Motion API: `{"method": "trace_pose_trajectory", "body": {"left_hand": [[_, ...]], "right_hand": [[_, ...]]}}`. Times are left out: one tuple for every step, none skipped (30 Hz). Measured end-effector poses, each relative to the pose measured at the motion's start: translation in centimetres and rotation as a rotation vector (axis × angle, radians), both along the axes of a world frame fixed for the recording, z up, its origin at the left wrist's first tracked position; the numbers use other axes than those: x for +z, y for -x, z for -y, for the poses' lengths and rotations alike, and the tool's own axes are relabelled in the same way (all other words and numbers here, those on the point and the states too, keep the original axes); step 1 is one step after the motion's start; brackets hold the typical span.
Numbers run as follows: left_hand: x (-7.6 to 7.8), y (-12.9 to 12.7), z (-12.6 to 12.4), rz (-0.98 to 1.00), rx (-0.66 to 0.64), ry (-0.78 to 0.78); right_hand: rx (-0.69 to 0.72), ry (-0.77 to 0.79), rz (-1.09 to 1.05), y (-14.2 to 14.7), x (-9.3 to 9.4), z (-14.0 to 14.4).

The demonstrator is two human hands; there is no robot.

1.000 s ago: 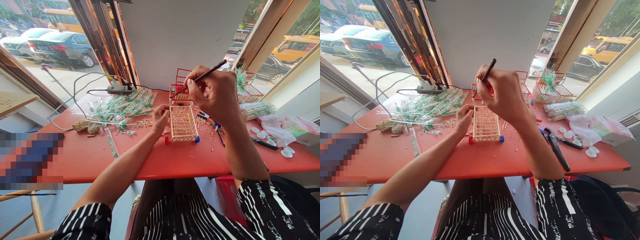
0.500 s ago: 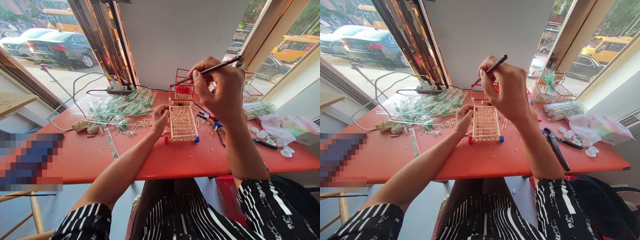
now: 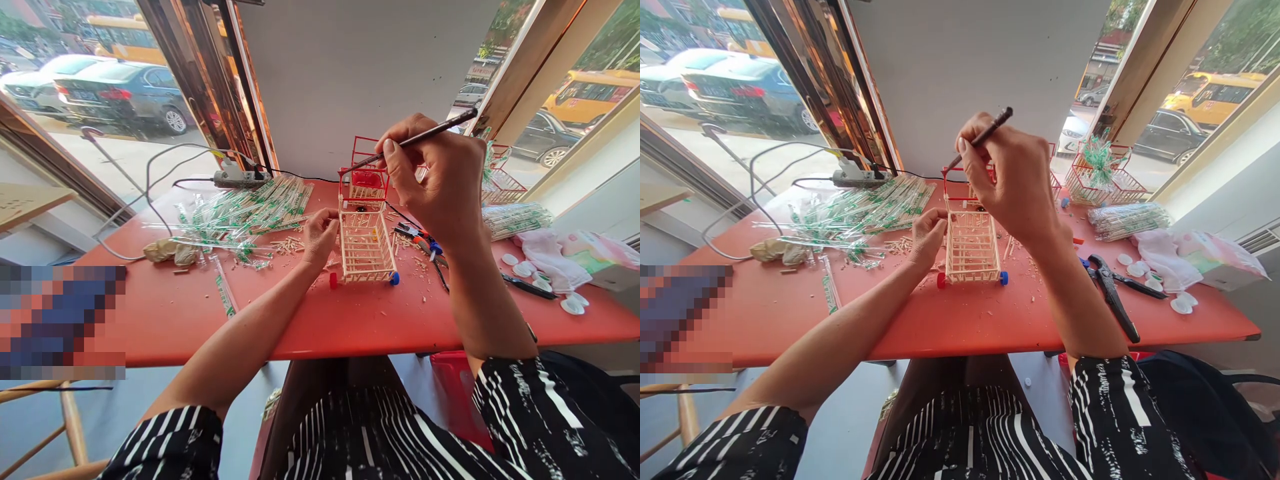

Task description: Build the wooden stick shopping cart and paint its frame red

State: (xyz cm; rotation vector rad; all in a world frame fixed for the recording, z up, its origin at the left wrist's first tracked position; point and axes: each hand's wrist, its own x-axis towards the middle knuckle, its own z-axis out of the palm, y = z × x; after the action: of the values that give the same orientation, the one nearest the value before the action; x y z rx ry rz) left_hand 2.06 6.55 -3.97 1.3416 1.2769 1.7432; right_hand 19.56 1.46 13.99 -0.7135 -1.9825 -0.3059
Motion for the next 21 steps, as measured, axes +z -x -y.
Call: {"method": "trace_pose_trajectory", "body": {"left_hand": [[-0.01, 0.00, -0.02, 0.000, 0.003, 0.000], [-0.04, 0.00, -0.06, 0.002, 0.004, -0.002], [-0.09, 0.00, -0.12, 0.005, 0.004, -0.004], [-0.16, 0.01, -0.19, 0.009, 0.003, -0.006], [-0.23, 0.03, -0.28, 0.013, 0.003, -0.007], [-0.31, 0.04, -0.36, 0.014, 0.003, -0.009], [-0.39, 0.06, -0.43, 0.013, 0.004, -0.010], [-0.45, 0.08, -0.49, 0.010, 0.005, -0.010], [-0.50, 0.09, -0.52, 0.006, 0.006, -0.009], [-0.53, 0.10, -0.53, 0.004, 0.005, -0.007], [-0.53, 0.10, -0.52, 0.005, 0.002, -0.006], [-0.52, 0.10, -0.49, 0.008, -0.002, -0.005], [-0.48, 0.10, -0.44, 0.010, -0.003, -0.006], [-0.43, 0.09, -0.39, 0.011, -0.003, -0.008], [-0.37, 0.09, -0.34, 0.010, -0.002, -0.009], [-0.30, 0.08, -0.30, 0.010, -0.002, -0.011], [-0.24, 0.08, -0.26, 0.009, -0.002, -0.012], [-0.18, 0.07, -0.24, 0.009, -0.003, -0.012], [-0.12, 0.06, -0.22, 0.009, -0.003, -0.011], [-0.08, 0.05, -0.21, 0.010, -0.002, -0.009], [-0.05, 0.03, -0.20, 0.010, 0.001, -0.006]], "right_hand": [[-0.003, -0.009, -0.002, -0.06, 0.05, 0.10], [-0.010, -0.014, -0.004, -0.10, 0.09, 0.20], [-0.020, -0.013, -0.006, -0.12, 0.11, 0.30], [-0.023, -0.009, -0.006, -0.12, 0.12, 0.36], [-0.019, 0.000, -0.002, -0.09, 0.10, 0.38], [-0.010, 0.010, 0.003, -0.05, 0.06, 0.34], [0.001, 0.018, 0.009, 0.01, 0.00, 0.24], [0.011, 0.028, 0.015, 0.07, -0.07, 0.11], [0.016, 0.033, 0.019, 0.12, -0.14, -0.05], [0.015, 0.035, 0.020, 0.16, -0.20, -0.20], [0.010, 0.038, 0.019, 0.17, -0.23, -0.31], [0.005, 0.039, 0.017, 0.16, -0.24, -0.38], [0.000, 0.038, 0.014, 0.13, -0.22, -0.40], [-0.003, 0.034, 0.012, 0.08, -0.18, -0.37], [-0.005, 0.027, 0.008, 0.01, -0.12, -0.31], [-0.008, 0.021, 0.004, -0.06, -0.05, -0.25], [-0.009, 0.014, -0.003, -0.13, 0.02, -0.22], [-0.006, 0.007, -0.010, -0.18, 0.09, -0.20], [0.002, 0.003, -0.018, -0.22, 0.15, -0.22], [0.012, 0.003, -0.024, -0.24, 0.19, -0.24], [0.025, 0.005, -0.029, -0.24, 0.21, -0.27]]}}
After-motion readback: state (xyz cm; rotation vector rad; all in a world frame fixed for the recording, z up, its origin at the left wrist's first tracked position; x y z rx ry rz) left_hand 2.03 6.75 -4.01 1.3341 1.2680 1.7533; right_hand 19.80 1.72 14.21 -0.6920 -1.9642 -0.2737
